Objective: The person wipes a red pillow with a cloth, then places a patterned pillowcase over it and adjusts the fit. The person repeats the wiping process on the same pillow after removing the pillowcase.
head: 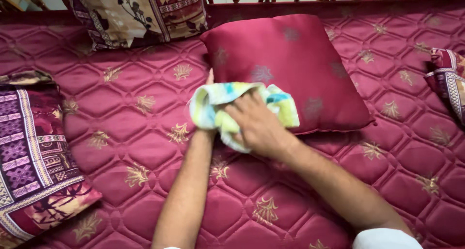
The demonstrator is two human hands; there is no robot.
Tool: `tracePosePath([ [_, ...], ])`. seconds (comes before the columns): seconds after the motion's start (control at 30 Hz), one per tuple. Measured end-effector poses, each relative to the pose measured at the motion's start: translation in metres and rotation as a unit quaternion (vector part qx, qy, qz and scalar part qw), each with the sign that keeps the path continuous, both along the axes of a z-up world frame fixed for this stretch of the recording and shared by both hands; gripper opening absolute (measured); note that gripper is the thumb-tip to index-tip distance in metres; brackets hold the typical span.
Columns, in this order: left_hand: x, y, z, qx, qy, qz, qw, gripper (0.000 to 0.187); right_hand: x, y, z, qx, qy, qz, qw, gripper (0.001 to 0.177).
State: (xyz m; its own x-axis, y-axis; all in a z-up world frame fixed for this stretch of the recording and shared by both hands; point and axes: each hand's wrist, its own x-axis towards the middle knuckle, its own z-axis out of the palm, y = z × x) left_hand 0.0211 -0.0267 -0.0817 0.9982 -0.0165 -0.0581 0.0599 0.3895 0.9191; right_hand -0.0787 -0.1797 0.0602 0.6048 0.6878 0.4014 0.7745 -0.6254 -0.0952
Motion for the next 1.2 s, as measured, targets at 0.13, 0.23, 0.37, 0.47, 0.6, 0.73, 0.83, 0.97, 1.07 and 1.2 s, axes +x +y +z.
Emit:
tracePosePath([
  [0.13,-0.001,-0.009,0.001,-0.027,-0.032,0.018,0.999,0.047,0.077,0.000,-0.010,-0.004,-0.013,-0.021,1.000,0.055],
  [0.23,-0.001,-0.010,0.006,0.009,-0.070,0.059,0.996,0.044,0.150,0.031,-0.020,-0.022,-0.018,0.039,0.999,0.052],
  [0.37,-0.005,-0.008,0.018,0.008,-0.095,0.034,0.995,0.063,0.228,0.034,-0.015,-0.039,0.052,-0.074,0.995,0.042],
  [0.47,-0.007,-0.011,0.024,-0.032,-0.118,0.022,0.992,0.073,0.266,-0.007,-0.009,-0.020,0.218,-0.241,0.946,0.045],
  [0.6,-0.006,-0.013,0.022,0.009,-0.115,0.049,0.992,0.074,0.270,-0.135,-0.013,0.029,0.184,-0.382,0.905,0.044],
  [0.73,0.000,-0.015,0.014,-0.008,-0.116,0.031,0.993,0.071,0.217,-0.204,-0.015,0.037,0.162,-0.388,0.906,0.042],
  [0.83,0.006,-0.012,0.007,0.022,-0.100,0.029,0.994,0.070,0.149,-0.199,0.000,-0.216,0.022,-0.448,0.867,0.037],
  [0.97,-0.010,0.004,0.041,0.094,-0.097,-0.045,0.990,0.089,0.051,-0.150,0.021,0.140,0.267,-0.309,0.902,0.061],
  [1.07,-0.046,0.029,0.099,0.416,-0.138,-0.197,0.877,0.157,0.015,-0.113,0.029,0.071,0.232,-0.083,0.967,0.071],
  [1.2,-0.083,0.014,0.145,0.556,-0.172,-0.250,0.774,0.161,0.023,-0.119,0.024,0.049,0.212,-0.061,0.974,0.064],
])
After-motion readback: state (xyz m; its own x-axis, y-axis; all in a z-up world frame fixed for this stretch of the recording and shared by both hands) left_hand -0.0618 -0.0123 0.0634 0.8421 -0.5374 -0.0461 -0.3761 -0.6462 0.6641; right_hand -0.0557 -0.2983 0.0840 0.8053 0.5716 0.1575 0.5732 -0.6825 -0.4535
